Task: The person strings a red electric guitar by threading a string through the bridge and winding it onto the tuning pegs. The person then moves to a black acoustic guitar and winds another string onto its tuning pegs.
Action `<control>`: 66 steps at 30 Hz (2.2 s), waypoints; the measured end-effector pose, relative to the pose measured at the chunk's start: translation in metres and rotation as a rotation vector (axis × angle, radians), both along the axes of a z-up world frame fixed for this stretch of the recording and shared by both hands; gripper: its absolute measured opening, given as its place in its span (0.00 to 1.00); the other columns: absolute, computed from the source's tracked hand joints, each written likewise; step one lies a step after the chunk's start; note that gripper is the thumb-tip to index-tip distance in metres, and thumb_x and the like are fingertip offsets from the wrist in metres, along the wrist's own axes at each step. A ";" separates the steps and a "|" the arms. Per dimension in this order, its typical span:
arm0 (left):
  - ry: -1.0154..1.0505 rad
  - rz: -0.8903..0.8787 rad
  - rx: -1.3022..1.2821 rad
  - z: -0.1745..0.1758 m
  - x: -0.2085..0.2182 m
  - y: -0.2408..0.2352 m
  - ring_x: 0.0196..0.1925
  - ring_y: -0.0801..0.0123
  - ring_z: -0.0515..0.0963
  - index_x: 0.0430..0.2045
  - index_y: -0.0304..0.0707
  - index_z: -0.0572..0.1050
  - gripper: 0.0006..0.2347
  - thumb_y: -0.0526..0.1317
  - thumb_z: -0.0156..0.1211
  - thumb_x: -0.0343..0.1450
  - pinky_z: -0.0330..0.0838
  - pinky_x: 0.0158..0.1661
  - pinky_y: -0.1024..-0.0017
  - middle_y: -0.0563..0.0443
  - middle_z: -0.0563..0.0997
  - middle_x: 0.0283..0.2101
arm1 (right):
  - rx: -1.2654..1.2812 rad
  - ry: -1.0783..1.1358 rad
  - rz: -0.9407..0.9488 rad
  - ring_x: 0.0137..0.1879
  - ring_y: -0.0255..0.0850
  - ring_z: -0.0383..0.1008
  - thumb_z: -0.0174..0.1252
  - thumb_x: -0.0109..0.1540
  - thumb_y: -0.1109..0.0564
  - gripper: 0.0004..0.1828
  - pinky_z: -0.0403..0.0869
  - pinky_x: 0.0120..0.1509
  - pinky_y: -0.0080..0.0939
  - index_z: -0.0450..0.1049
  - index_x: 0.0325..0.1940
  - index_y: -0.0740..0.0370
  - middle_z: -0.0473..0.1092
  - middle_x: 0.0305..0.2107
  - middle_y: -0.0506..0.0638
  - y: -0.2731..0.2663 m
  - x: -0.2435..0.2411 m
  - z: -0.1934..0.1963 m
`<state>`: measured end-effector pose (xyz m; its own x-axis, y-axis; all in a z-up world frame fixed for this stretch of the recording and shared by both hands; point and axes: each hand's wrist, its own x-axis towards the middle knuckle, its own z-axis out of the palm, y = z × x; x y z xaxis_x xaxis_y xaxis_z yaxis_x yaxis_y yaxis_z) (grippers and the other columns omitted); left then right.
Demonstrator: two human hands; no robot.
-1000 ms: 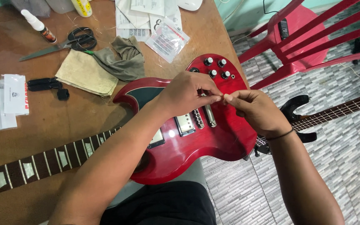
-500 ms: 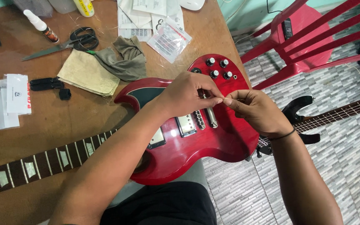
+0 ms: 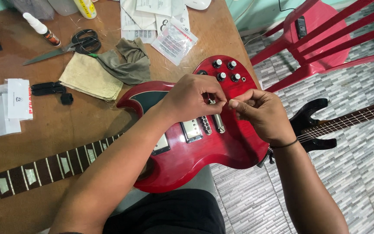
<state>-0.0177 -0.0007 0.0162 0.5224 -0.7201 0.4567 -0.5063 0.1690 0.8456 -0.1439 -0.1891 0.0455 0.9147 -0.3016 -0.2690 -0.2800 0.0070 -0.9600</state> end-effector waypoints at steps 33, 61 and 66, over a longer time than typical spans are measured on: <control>-0.375 -0.054 0.532 0.027 -0.014 -0.050 0.37 0.60 0.74 0.34 0.34 0.78 0.04 0.33 0.69 0.72 0.71 0.45 0.67 0.51 0.79 0.34 | -0.213 -0.357 0.677 0.26 0.27 0.69 0.66 0.61 0.62 0.07 0.65 0.31 0.28 0.81 0.37 0.50 0.79 0.26 0.36 -0.093 0.044 -0.043; -0.347 0.184 0.681 0.037 -0.043 -0.058 0.41 0.61 0.82 0.38 0.31 0.80 0.08 0.37 0.66 0.71 0.75 0.46 0.65 0.47 0.85 0.39 | -0.315 -0.419 1.012 0.35 0.33 0.83 0.69 0.60 0.55 0.18 0.72 0.39 0.41 0.62 0.34 0.47 0.82 0.29 0.36 -0.112 0.074 -0.040; -0.084 0.260 0.680 0.041 -0.046 -0.072 0.33 0.69 0.85 0.30 0.34 0.82 0.03 0.34 0.68 0.69 0.78 0.37 0.75 0.48 0.86 0.31 | -0.315 -0.491 0.969 0.38 0.35 0.86 0.68 0.60 0.57 0.16 0.71 0.36 0.42 0.63 0.37 0.51 0.84 0.28 0.38 -0.113 0.070 -0.031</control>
